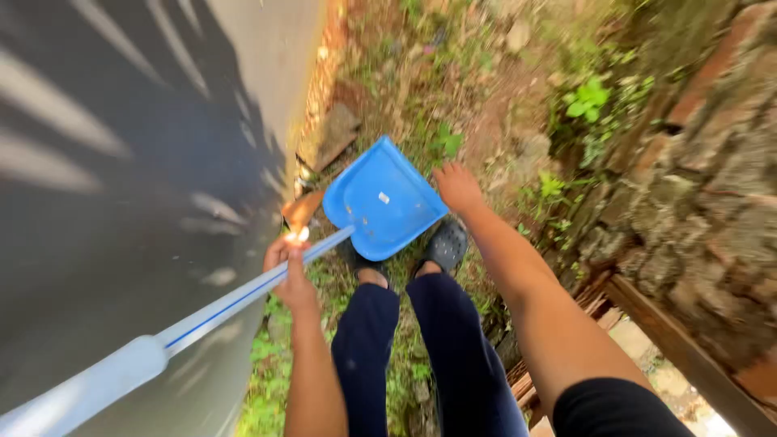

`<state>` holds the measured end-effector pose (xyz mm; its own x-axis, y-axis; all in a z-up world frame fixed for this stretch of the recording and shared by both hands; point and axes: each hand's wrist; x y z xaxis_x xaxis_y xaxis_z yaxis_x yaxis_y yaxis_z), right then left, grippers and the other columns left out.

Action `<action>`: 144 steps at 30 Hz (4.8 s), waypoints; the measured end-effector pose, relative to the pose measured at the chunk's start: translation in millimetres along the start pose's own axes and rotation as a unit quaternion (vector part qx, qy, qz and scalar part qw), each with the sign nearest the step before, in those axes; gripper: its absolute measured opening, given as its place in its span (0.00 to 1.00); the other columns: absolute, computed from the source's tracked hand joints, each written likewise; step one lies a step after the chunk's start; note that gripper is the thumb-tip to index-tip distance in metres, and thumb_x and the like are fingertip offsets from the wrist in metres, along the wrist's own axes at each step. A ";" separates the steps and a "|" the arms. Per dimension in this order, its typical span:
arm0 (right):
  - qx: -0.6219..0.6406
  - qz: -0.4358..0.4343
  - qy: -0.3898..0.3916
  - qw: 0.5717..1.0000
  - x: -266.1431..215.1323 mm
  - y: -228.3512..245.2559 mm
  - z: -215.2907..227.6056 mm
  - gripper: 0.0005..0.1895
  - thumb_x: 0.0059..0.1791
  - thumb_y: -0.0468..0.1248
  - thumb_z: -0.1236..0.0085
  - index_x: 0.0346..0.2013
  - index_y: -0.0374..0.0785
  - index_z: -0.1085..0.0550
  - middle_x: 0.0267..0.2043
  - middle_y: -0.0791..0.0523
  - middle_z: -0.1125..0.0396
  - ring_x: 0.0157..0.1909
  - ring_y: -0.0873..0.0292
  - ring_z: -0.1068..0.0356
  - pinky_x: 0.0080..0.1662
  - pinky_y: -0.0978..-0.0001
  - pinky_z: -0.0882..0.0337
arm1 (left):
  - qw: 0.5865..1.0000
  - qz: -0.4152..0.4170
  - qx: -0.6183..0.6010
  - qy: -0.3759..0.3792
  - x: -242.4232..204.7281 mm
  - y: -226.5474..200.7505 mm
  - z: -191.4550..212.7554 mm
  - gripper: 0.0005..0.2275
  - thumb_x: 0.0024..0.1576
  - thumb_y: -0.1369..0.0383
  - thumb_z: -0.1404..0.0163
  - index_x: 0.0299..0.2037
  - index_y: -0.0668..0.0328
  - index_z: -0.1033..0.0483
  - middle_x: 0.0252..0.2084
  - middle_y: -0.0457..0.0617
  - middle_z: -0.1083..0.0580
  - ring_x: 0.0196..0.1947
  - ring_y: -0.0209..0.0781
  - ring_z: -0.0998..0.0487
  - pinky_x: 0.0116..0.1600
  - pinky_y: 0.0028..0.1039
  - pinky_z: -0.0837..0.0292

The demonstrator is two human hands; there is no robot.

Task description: The person is picking weeds and putting them in a dustpan.

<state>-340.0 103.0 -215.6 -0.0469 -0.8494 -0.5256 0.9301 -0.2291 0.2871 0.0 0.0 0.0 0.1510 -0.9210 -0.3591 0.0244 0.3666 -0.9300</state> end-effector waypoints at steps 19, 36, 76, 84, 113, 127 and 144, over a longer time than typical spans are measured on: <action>0.149 -0.345 0.120 0.919 150.5 -75.9 -184.1 0.17 0.54 0.38 0.59 0.52 0.35 0.28 0.53 0.41 0.30 0.54 0.37 0.28 0.53 0.42 0.29 | 0.997 -0.071 0.003 -0.009 23.5 118.1 -16.2 0.09 0.67 0.70 0.56 0.43 0.71 0.28 0.22 0.45 0.37 0.20 0.32 0.38 0.36 0.30 0.31; -0.091 -0.225 -0.038 0.969 225.6 -32.2 -184.9 0.30 0.50 0.37 0.53 0.67 0.32 0.39 0.52 0.46 0.31 0.23 0.53 0.26 0.24 0.60 0.25 | 0.995 -0.093 -0.003 0.026 39.1 107.7 -23.2 0.07 0.66 0.74 0.57 0.43 0.71 0.28 0.20 0.44 0.38 0.19 0.32 0.39 0.33 0.28 0.32; 0.145 -0.009 -0.009 0.989 108.5 13.2 -211.3 0.14 0.49 0.41 0.48 0.46 0.40 0.27 0.47 0.48 0.28 0.45 0.43 0.25 0.46 0.48 0.25 | 0.997 -0.038 0.040 0.053 14.3 115.4 -17.1 0.11 0.68 0.66 0.54 0.41 0.71 0.30 0.19 0.43 0.37 0.19 0.30 0.40 0.30 0.25 0.38; 0.014 -0.279 0.062 0.958 130.5 -65.2 -289.8 0.15 0.61 0.41 0.58 0.51 0.38 0.24 0.43 0.47 0.25 0.42 0.46 0.23 0.42 0.53 0.22 | 0.994 -0.059 0.044 0.084 9.9 121.1 -14.7 0.11 0.69 0.66 0.55 0.42 0.71 0.30 0.20 0.43 0.38 0.20 0.29 0.41 0.34 0.27 0.35; -0.159 -0.442 0.178 0.865 -89.9 -306.5 -169.7 0.16 0.52 0.43 0.47 0.51 0.38 0.26 0.37 0.53 0.25 0.34 0.54 0.23 0.26 0.58 0.34 | 0.973 -0.090 -0.052 0.204 -35.4 137.9 -122.1 0.13 0.69 0.62 0.52 0.40 0.67 0.29 0.22 0.43 0.38 0.21 0.31 0.40 0.37 0.29 0.33; 0.121 -0.154 0.060 0.979 -120.1 -98.9 -166.0 0.10 0.49 0.36 0.55 0.40 0.36 0.28 0.41 0.46 0.27 0.40 0.43 0.23 0.39 0.47 0.23 | 0.975 -0.081 -0.034 0.207 -37.5 148.6 -126.1 0.12 0.69 0.63 0.52 0.40 0.66 0.28 0.23 0.44 0.36 0.21 0.30 0.39 0.36 0.26 0.33; 0.089 -0.264 0.180 0.943 -114.8 -165.2 -144.1 0.15 0.55 0.43 0.55 0.48 0.40 0.25 0.44 0.47 0.27 0.47 0.45 0.25 0.47 0.48 0.24 | 0.972 -0.092 -0.052 0.211 -43.0 140.6 -115.1 0.11 0.70 0.65 0.54 0.41 0.66 0.30 0.22 0.44 0.39 0.21 0.31 0.41 0.37 0.28 0.34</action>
<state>-435.8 306.8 -318.1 -0.3300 -0.3855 -0.8617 0.7349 -0.6778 0.0218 -116.8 76.0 -124.3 -0.2649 -0.9498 -0.1666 -0.0899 0.1964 -0.9764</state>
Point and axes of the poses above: each hand's wrist, its own x-axis towards the middle knuckle, its own z-axis out of the back of the hand, y = z × x
